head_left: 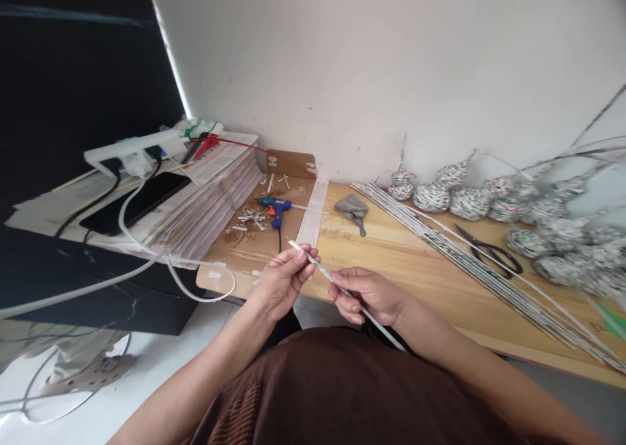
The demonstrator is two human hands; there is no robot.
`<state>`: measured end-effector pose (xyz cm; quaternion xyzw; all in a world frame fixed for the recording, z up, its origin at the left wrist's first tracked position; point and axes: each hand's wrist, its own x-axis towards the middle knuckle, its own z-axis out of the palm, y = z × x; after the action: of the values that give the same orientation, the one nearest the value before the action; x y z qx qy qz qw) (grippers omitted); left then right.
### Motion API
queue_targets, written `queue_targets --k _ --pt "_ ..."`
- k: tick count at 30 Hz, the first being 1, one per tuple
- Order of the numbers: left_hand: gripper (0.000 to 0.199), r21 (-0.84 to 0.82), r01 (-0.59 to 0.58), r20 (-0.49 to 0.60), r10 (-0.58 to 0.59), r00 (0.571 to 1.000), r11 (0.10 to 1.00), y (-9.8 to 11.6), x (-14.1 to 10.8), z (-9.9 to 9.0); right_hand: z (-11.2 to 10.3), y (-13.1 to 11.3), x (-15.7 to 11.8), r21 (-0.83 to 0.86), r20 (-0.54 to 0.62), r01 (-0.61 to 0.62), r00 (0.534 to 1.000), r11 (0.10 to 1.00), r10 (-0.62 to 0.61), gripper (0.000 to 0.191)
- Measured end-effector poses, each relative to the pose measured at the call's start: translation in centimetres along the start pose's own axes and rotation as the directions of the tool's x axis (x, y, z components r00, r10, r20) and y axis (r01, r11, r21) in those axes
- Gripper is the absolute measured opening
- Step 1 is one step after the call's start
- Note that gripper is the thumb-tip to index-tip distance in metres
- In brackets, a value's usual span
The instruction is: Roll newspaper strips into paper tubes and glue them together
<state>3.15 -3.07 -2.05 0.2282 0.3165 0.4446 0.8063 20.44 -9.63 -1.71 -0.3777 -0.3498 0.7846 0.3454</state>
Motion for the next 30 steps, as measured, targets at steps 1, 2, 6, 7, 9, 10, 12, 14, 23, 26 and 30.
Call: queue_targets --k 1,2,6,7,9,10,12,14,23,26,30 --pt "0.009 0.002 0.002 -0.01 -0.002 1.0 1.0 0.0 0.1 0.0 -0.1 0.1 0.0 -0.008 0.009 -0.004 1.0 1.0 0.004 0.034" --pt "0.009 0.005 0.0 -0.022 0.001 1.0 1.0 -0.1 0.1 0.0 -0.2 0.1 0.0 -0.03 0.015 -0.002 1.0 1.0 0.003 0.036" --pt "0.011 0.008 -0.042 -0.079 0.042 0.996 0.999 0.0 0.7 -0.1 -0.5 0.1 -0.7 -0.39 -0.094 0.05 0.991 0.92 -0.093 0.038" --pt "0.011 0.008 -0.056 -0.101 0.057 0.993 0.998 0.0 0.8 -0.2 -0.5 0.1 -1.2 -0.525 -0.149 0.061 0.975 0.849 -0.162 0.036" --pt "0.013 0.012 -0.08 -0.142 0.081 0.987 0.997 0.1 1.1 -0.4 -0.7 0.1 -2.4 -0.744 -0.229 0.055 0.915 0.665 -0.332 0.029" --pt "0.013 0.017 -0.088 -0.154 0.09 0.984 0.996 0.1 1.2 -0.4 -0.8 0.1 -3.1 -0.812 -0.243 0.043 0.882 0.582 -0.403 0.028" --pt "0.013 0.029 -0.097 -0.166 0.101 0.981 0.995 0.1 1.5 -0.5 -1.1 0.3 -4.4 -0.882 -0.244 0.015 0.841 0.471 -0.483 0.028" --pt "0.012 0.038 -0.097 -0.171 0.102 0.98 0.995 0.0 1.7 -0.5 -1.6 0.6 -5.6 -0.909 -0.245 -0.013 0.825 0.416 -0.51 0.028" --pt "0.008 0.093 -0.114 -0.137 0.126 0.983 0.989 0.1 3.7 -0.5 -5.5 1.1 -9.4 -0.95 -0.296 -0.152 0.712 0.272 -0.637 0.027" --pt "0.016 0.167 -0.108 -0.097 0.125 0.987 0.98 0.0 3.9 -0.7 -7.7 0.1 -10.4 -0.938 -0.346 -0.243 0.636 0.247 -0.69 0.03" --pt "0.024 0.279 -0.142 -0.079 0.17 0.982 0.95 -0.4 3.8 -1.6 -11.4 -1.6 -11.0 -0.855 -0.432 -0.48 0.454 0.194 -0.779 0.034"
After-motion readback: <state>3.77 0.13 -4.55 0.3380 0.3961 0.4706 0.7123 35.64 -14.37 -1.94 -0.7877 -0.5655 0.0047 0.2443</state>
